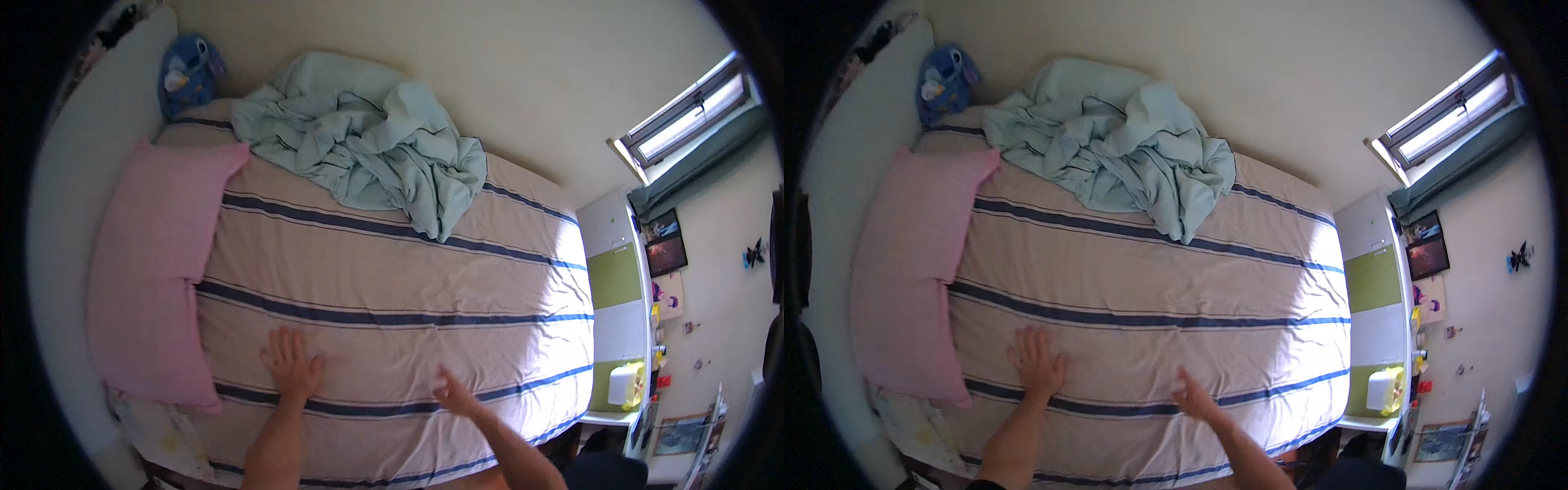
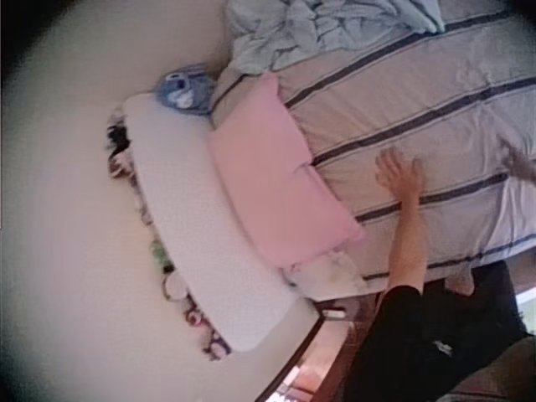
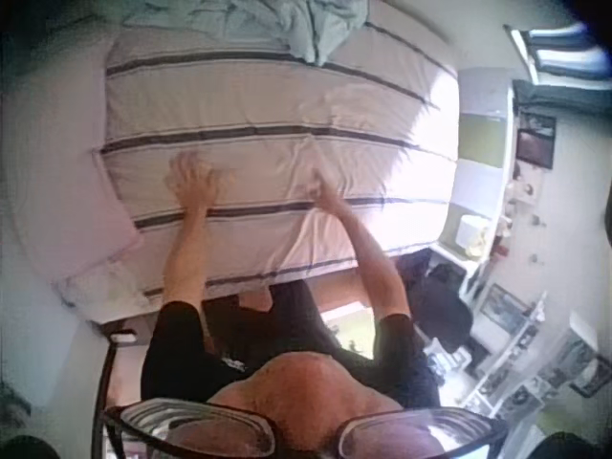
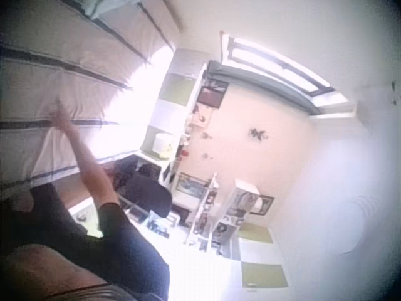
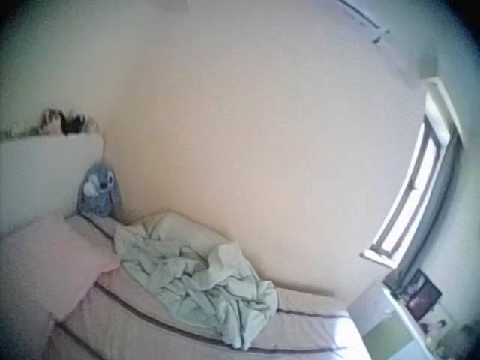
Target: The person folds a light green blanket on a bed and places it at the foot of the bed. They then pick up a yellow plastic bag from a desk, walk to the kitchen, and dispose of its contents in a trash bin before returning to the bedroom.
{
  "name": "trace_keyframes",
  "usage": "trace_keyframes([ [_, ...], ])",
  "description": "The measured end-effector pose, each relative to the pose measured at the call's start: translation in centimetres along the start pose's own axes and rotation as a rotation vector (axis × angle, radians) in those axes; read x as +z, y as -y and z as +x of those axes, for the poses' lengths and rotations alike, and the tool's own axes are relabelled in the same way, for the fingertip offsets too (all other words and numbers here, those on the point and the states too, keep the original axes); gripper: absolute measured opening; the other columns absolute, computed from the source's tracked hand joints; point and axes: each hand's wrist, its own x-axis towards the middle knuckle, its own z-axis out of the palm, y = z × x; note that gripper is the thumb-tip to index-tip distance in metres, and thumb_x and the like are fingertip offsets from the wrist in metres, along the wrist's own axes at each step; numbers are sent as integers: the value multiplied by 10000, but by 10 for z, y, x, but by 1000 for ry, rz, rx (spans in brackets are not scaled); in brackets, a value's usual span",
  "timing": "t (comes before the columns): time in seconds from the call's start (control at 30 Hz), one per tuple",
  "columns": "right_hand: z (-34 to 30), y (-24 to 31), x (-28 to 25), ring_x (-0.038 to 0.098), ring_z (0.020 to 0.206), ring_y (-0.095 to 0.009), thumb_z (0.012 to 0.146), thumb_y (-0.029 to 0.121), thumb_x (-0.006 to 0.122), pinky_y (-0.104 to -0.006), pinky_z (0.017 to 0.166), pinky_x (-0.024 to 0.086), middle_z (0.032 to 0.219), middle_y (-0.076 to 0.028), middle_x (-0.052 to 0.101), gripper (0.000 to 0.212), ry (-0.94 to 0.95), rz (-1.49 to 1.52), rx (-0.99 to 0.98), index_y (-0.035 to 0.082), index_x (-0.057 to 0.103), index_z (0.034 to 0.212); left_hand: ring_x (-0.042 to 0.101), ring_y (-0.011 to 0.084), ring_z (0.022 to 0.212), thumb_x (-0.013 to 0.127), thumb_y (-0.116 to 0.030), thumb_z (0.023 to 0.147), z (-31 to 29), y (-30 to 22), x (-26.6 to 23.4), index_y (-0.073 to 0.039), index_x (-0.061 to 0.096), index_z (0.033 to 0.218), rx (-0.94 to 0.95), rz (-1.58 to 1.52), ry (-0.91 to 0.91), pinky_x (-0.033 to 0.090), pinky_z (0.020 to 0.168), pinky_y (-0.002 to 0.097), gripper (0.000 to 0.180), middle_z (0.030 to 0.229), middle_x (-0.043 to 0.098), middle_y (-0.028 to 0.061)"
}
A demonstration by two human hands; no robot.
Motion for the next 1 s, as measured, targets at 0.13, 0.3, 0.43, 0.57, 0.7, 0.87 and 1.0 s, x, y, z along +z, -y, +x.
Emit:
trace_keyframes([
  [0.13, 170, 44, -120, 209, 1387, -458, 802, 213, 731, -480, 1140, 206, 1496, -276, 228, 903, -481, -294, -349, -16, 174, 1475, 178, 422, 1400, 476, -392, 836, 4, 39, 77, -37, 304, 1437, 134, 51, -287, 87, 1061, 657, 719, 1505, 259, 192],
  [0.3, 311, 155, -170, 353, 1280, -499, 634, 248, 845, -490, 1026, 377, 1442, -326, 265, 1090, -602, -414, -449, 106, 196, 1499, 201, 447, 1378, 480, -404, 802, 7, 54, 104, -26, 355, 1410, 159, 32, -328, 98, 1031, 684, 727, 1486, 284, 208],
  [0.43, 352, 140, -159, 574, 1037, -450, 649, 164, 780, -483, 867, 486, 1146, -300, 563, 793, -472, -461, -249, 71, 437, 1358, 224, 422, 1366, 575, -441, 737, 12, 50, 107, -82, 382, 1393, 187, 2, -364, 126, 1031, 662, 772, 1457, 298, 189],
  [0.57, 300, 114, -106, 641, 855, -405, 676, 152, 674, -477, 736, 514, 871, -229, 663, 288, -281, -653, -144, 4, 639, 920, 166, 439, 1392, 568, -367, 741, 14, 45, 95, -32, 280, 1444, 107, 66, -173, 83, 1052, 672, 830, 1510, 218, 214],
  [0.7, 115, 60, -70, 621, 818, -416, 614, 180, 715, -486, 717, 498, 845, -224, 650, 398, 21, -369, -101, 2, 614, 956, 158, 419, 1401, 590, -336, 740, 5, 44, 84, -61, 282, 1451, 105, 76, -259, 93, 1069, 646, 823, 1522, 198, 191],
  [0.87, -128, 42, -92, 644, 874, -402, 675, 220, 693, -469, 758, 525, 909, -208, 666, 620, 589, -400, 118, 148, 526, 1268, 148, 362, 1421, 561, -375, 811, 6, 13, 45, -98, 269, 1470, 52, 61, -98, 87, 1093, 610, 772, 1550, 175, 137],
  [1.0, -308, -83, -67, 491, 1251, -317, 646, 241, 703, -433, 981, 478, 1473, -165, 363, 706, 220, -191, 169, 92, 538, 1316, 208, 266, 1423, 480, -421, 924, -25, 59, 47, -149, 317, 1470, -63, -44, 87, 160, 1122, 507, 631, 1524, 271, 118],
])
